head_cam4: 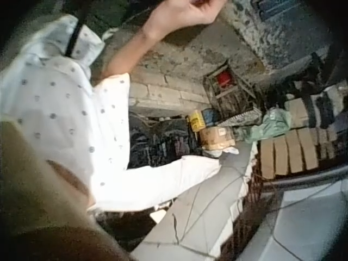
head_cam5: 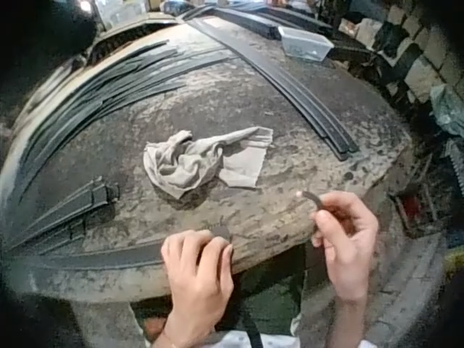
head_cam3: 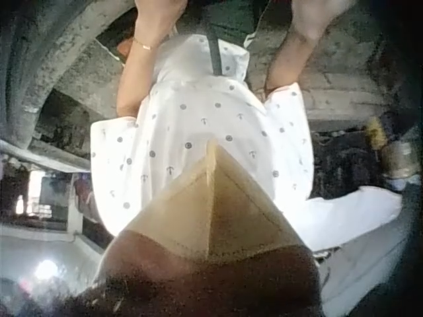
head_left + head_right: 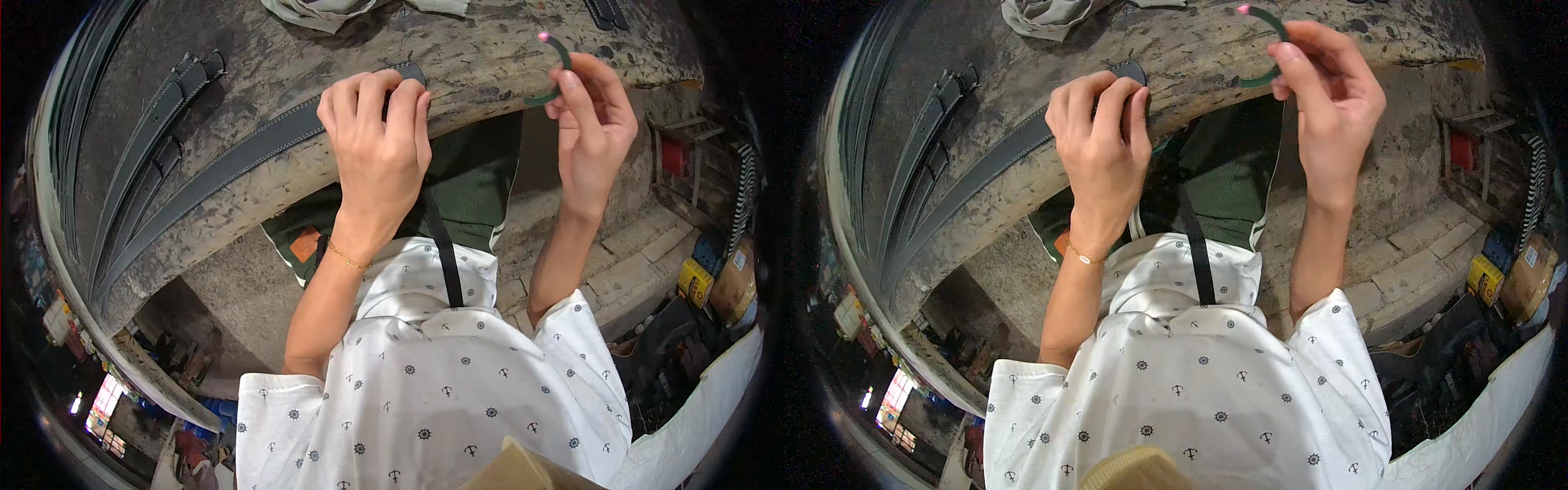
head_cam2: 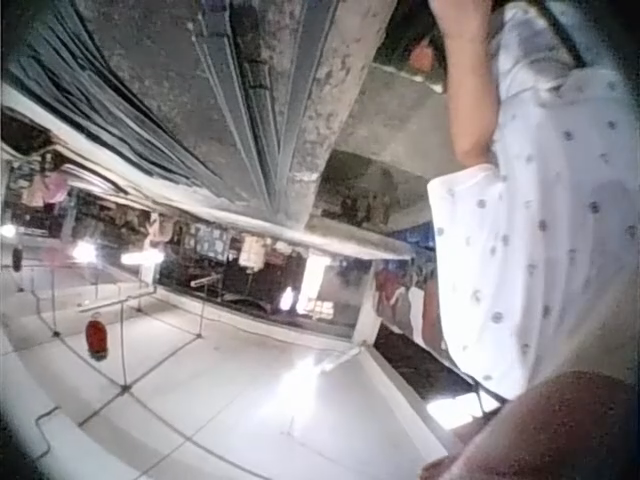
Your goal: Apply edge paint to leather belts and wipe clean with a cloth.
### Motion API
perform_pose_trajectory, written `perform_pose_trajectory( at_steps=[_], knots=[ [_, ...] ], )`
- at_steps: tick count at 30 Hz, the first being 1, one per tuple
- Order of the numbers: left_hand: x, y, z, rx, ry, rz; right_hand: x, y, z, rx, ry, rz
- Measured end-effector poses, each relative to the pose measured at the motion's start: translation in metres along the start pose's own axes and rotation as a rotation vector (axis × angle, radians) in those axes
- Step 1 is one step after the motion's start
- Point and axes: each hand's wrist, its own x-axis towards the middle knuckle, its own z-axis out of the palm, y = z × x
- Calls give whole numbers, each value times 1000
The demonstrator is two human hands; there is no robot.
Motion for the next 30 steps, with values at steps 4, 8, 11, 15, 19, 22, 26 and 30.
perform_pose_trajectory(
  at_steps=[4,8,11,15,19,22,26,30],
  knots=[
    [0,4,0,-51,7,-50,9,1,11,-183,-14,0],
    [-2,8,1,-93,-4,-82,24,4,16,-310,-131,-78],
    [-2,13,2,-109,-6,-147,31,6,22,-320,-181,-70],
    [-3,19,4,-148,37,-230,34,11,21,-442,-232,-102],
    [-2,22,2,-158,43,-284,31,16,21,-394,-330,-43],
    [-3,22,1,-144,29,-295,33,18,15,-349,-414,-86],
    [1,26,1,-95,41,-310,36,15,11,-372,-366,-73],
    [2,30,5,-93,44,-315,37,16,11,-354,-358,-83]
  ],
)
